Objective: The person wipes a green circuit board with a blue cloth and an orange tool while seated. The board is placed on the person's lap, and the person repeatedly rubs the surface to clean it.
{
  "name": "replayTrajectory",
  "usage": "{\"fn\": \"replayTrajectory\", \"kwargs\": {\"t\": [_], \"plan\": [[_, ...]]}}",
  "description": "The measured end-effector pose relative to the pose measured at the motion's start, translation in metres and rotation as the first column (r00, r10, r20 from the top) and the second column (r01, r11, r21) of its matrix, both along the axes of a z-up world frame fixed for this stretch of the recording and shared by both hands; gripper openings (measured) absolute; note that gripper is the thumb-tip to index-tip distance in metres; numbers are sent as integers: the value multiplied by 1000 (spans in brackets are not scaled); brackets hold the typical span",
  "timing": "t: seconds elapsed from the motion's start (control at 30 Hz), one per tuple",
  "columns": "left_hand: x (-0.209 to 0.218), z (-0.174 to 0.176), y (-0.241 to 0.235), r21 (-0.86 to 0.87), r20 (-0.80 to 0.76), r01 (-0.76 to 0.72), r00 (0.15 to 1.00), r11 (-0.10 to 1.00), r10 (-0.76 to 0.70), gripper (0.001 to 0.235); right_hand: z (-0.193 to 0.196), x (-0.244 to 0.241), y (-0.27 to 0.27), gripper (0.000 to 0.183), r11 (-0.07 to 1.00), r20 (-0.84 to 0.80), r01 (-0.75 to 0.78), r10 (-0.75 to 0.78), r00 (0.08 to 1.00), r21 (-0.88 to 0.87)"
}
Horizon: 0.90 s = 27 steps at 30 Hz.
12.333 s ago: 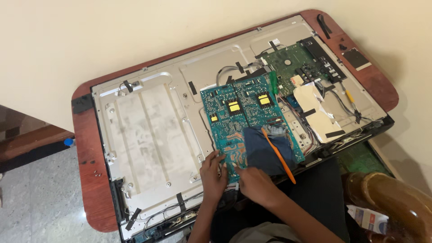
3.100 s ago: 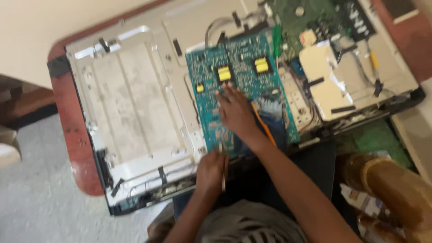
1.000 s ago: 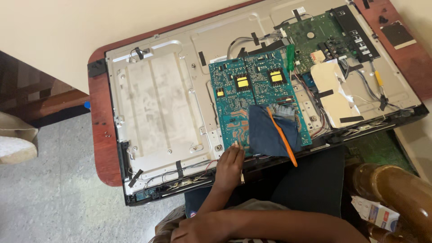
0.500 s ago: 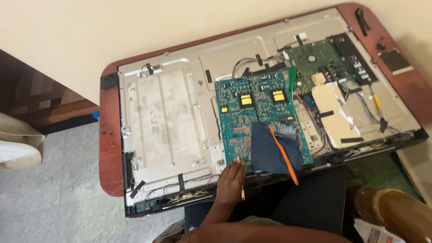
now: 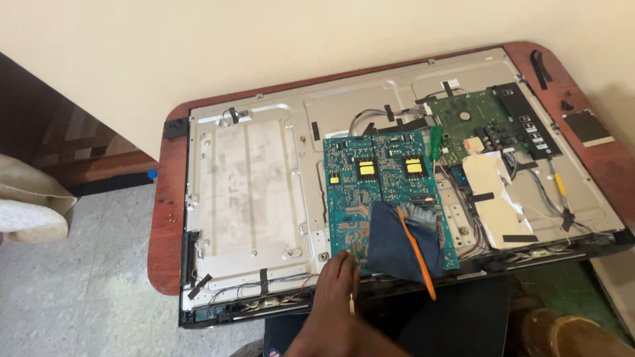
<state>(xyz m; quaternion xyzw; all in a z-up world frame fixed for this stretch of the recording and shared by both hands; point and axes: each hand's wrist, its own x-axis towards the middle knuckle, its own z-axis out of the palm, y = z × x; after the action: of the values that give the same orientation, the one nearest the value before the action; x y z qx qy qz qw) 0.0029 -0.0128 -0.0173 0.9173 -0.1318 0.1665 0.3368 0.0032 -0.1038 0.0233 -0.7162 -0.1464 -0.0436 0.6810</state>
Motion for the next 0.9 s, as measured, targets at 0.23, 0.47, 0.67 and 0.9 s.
{"fn": "replayTrajectory", "kwargs": {"t": [0.23, 0.47, 0.67, 0.9], "plan": [[0, 8, 0, 128, 126, -118, 987, 985, 102, 40, -35, 62, -53, 42, 898, 104, 391, -377, 920, -203], [0, 11, 1, 127, 81, -95, 993, 987, 85, 26, -63, 83, -58, 38, 895, 12, 369, -378, 926, -249], [2, 11, -3, 199, 173, -122, 981, 972, 87, 22, -60, 83, -60, 36, 891, 31, 367, -372, 928, -266], [1, 5, -7, 253, 154, -108, 986, 961, 70, 24, -54, 78, -57, 37, 878, 31, 370, -378, 925, -304]]}}
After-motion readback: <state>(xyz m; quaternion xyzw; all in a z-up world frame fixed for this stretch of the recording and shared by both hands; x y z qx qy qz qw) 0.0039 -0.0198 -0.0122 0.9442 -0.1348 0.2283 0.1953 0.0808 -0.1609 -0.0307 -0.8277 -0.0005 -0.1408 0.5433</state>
